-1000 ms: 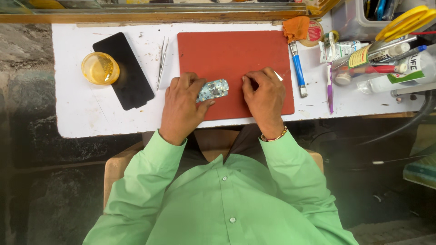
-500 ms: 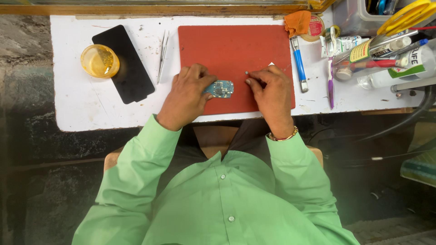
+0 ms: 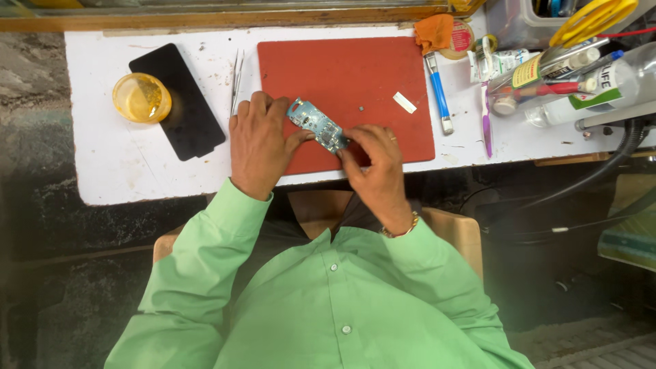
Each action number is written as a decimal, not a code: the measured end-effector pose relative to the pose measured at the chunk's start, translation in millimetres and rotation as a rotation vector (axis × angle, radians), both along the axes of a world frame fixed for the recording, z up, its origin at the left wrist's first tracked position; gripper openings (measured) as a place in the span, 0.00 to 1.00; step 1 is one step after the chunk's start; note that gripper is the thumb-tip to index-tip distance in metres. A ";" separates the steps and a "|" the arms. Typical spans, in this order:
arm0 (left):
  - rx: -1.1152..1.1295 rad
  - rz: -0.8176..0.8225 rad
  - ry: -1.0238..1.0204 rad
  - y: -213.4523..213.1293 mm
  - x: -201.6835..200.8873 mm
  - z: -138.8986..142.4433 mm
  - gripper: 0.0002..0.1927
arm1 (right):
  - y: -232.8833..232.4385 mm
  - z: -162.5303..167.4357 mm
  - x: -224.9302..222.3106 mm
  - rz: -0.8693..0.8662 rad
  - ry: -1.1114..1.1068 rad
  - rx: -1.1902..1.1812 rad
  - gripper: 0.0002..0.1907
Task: The person works on a phone motherboard at a repair bench, rubbing the board with a small block, brushing it, and picking at components with tweezers. They then apply flux from a small container and solder points on the board using a soldering iron.
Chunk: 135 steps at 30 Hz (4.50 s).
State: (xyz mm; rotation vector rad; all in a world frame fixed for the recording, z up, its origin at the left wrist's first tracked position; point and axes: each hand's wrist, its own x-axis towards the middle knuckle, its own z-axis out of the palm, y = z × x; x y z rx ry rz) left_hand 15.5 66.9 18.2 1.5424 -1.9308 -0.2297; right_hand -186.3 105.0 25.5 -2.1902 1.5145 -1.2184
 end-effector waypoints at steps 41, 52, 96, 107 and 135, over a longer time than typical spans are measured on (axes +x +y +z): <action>0.123 -0.261 0.379 -39.6 -9.4 2.7 0.24 | 14.5 -5.2 8.2 -0.087 -0.094 -0.028 0.10; -0.343 0.442 0.456 50.7 99.0 -22.8 0.29 | 33.6 2.4 -55.3 -0.149 -0.340 -0.072 0.08; -0.276 0.176 0.914 28.2 107.7 -58.3 0.45 | -105.4 -11.6 129.0 0.524 0.697 -0.080 0.06; 0.058 0.082 0.879 46.8 54.3 -35.4 0.39 | -58.5 16.7 5.7 0.446 -1.081 0.242 0.09; -0.128 -0.214 0.462 10.0 -3.3 -3.5 0.42 | -11.3 5.7 -11.8 0.133 -0.585 0.056 0.11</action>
